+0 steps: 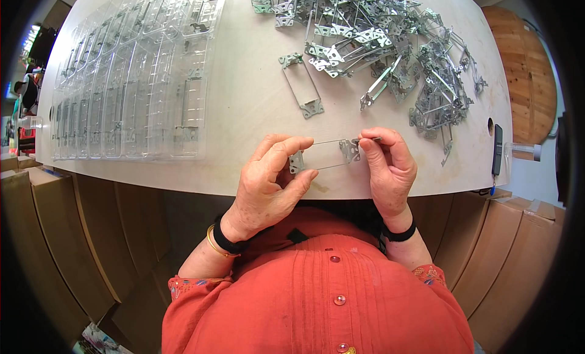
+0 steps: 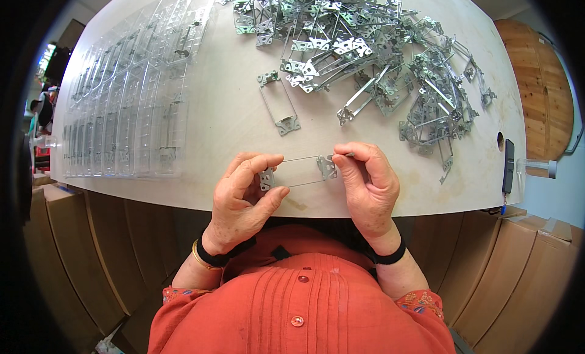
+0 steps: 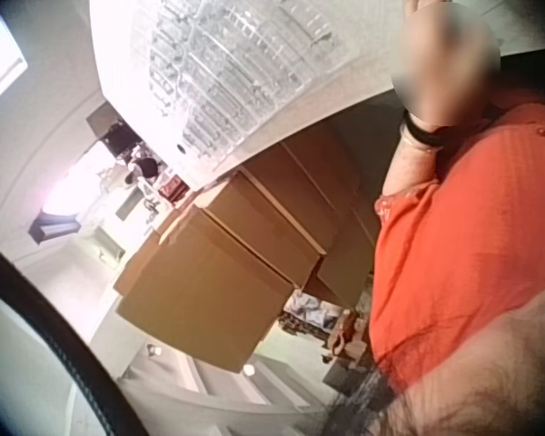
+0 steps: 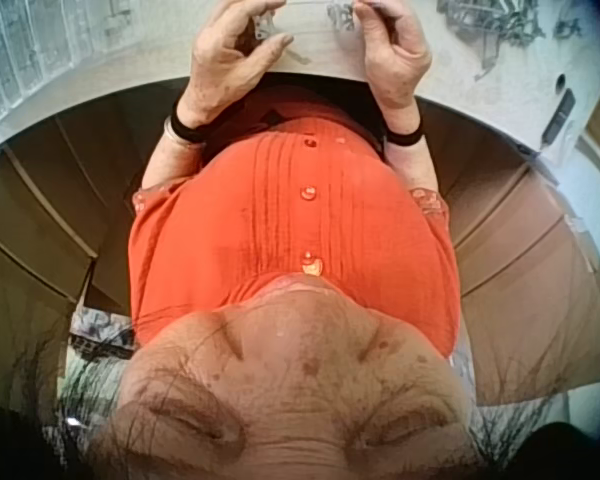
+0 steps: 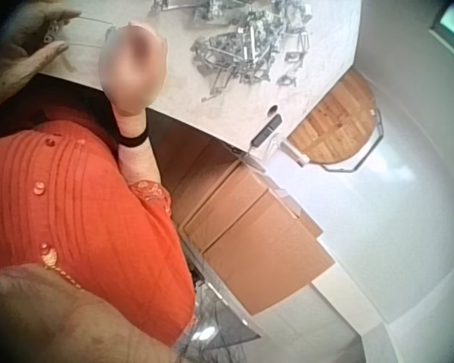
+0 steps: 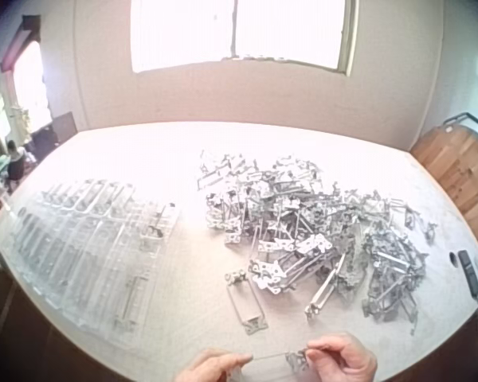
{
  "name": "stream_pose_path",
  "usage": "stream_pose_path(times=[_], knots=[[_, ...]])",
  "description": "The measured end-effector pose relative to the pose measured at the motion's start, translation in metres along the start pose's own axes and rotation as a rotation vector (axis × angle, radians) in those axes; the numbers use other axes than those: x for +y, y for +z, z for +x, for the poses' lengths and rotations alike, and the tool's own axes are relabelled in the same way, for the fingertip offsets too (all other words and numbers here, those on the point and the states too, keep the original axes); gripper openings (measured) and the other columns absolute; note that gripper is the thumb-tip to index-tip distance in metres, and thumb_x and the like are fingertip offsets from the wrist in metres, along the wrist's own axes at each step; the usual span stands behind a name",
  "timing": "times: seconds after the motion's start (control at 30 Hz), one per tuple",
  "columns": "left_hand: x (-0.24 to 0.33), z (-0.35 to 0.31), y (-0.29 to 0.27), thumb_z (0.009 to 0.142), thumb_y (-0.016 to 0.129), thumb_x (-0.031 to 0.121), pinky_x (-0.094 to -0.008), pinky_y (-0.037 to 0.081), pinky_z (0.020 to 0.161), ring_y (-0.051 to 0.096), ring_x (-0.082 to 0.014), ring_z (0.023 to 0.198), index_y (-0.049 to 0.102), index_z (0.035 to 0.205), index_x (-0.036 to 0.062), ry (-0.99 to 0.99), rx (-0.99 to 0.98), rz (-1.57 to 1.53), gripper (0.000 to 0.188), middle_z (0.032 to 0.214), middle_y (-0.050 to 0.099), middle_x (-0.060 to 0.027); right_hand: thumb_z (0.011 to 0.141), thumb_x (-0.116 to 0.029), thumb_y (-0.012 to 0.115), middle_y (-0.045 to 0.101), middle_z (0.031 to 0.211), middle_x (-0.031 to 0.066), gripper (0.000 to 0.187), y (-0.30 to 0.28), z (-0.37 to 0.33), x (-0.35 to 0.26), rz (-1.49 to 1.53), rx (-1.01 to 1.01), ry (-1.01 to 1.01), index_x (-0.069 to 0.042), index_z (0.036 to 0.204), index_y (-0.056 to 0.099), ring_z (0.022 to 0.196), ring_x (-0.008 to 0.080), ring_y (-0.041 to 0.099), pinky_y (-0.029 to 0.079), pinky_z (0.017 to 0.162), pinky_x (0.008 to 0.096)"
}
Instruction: The person repeatedly picks up small metal brackets and clear plastic strips from a table, inserts the strips into the brackets, and places the assembled units into a clear plastic tray. The process is repeated for multiple units throughout the clip.
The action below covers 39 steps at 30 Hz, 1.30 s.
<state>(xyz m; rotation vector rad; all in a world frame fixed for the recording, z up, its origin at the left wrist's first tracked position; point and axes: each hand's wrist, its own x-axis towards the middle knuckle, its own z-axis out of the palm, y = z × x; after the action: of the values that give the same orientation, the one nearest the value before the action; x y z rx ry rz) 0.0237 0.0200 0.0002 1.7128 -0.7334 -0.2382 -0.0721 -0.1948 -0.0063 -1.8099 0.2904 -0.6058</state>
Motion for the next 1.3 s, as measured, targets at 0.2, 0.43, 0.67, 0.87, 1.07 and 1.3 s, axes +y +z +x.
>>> stream_pose_path(times=[0.2,0.43,0.67,0.87,1.07,1.3], knots=[[0.0016,0.0009,-0.0009,0.085,0.084,-0.003,-0.0246,0.047,0.056,0.053,-0.0061,0.064,0.070,0.129,0.0025,-0.003,-0.009,0.008,0.047,0.115,0.066,-0.0075,0.100,0.002,0.076,0.070,0.106,0.0026,0.013,0.0002,0.0004,-0.0013,0.021,0.000,0.004,-0.002,0.112,0.072,0.090,0.0084,0.063,0.052,0.081,0.0228],[0.0048,-0.0005,-0.0010,0.085,0.085,-0.004,-0.0220,0.045,0.062,0.051,-0.0038,0.074,0.072,0.131,0.0013,-0.067,-0.013,-0.020,0.048,0.114,0.065,-0.0034,0.099,0.000,0.077,0.070,0.106,0.0026,0.013,0.0004,0.0006,-0.0014,-0.011,-0.001,-0.004,-0.002,0.111,0.072,0.089,0.0086,0.063,0.052,0.081,0.0229],[0.0042,0.0000,-0.0006,0.085,0.085,-0.003,-0.0221,0.044,0.062,0.050,-0.0040,0.073,0.072,0.131,0.0015,-0.057,-0.014,-0.021,0.048,0.114,0.065,-0.0036,0.098,0.000,0.079,0.069,0.103,0.0026,0.013,0.0018,0.0011,-0.0006,0.053,0.003,-0.001,-0.002,0.107,0.070,0.086,0.0078,0.062,0.052,0.079,0.0234],[0.0045,0.0000,-0.0006,0.084,0.085,-0.003,-0.0223,0.043,0.061,0.049,-0.0041,0.071,0.072,0.130,0.0017,-0.046,-0.009,-0.016,0.048,0.113,0.065,-0.0034,0.098,0.000,0.079,0.069,0.104,0.0029,0.013,0.0021,0.0016,-0.0024,0.057,-0.005,0.000,-0.002,0.107,0.070,0.086,0.0079,0.062,0.052,0.078,0.0232],[0.0045,0.0000,-0.0004,0.084,0.085,-0.003,-0.0223,0.043,0.061,0.049,-0.0041,0.071,0.072,0.130,0.0019,-0.050,-0.010,-0.013,0.048,0.112,0.065,-0.0031,0.099,0.001,0.078,0.070,0.104,0.0031,0.013,0.0016,0.0017,-0.0012,-0.003,-0.004,-0.030,-0.002,0.109,0.071,0.087,0.0082,0.063,0.052,0.078,0.0236],[0.0045,0.0000,-0.0010,0.084,0.085,-0.003,-0.0227,0.044,0.061,0.049,-0.0042,0.071,0.072,0.130,0.0019,-0.044,-0.011,-0.008,0.048,0.112,0.065,-0.0033,0.098,0.001,0.078,0.070,0.105,0.0041,0.012,0.0021,0.0023,-0.0025,-0.007,-0.009,-0.030,-0.002,0.108,0.071,0.086,0.0086,0.063,0.053,0.078,0.0239]])
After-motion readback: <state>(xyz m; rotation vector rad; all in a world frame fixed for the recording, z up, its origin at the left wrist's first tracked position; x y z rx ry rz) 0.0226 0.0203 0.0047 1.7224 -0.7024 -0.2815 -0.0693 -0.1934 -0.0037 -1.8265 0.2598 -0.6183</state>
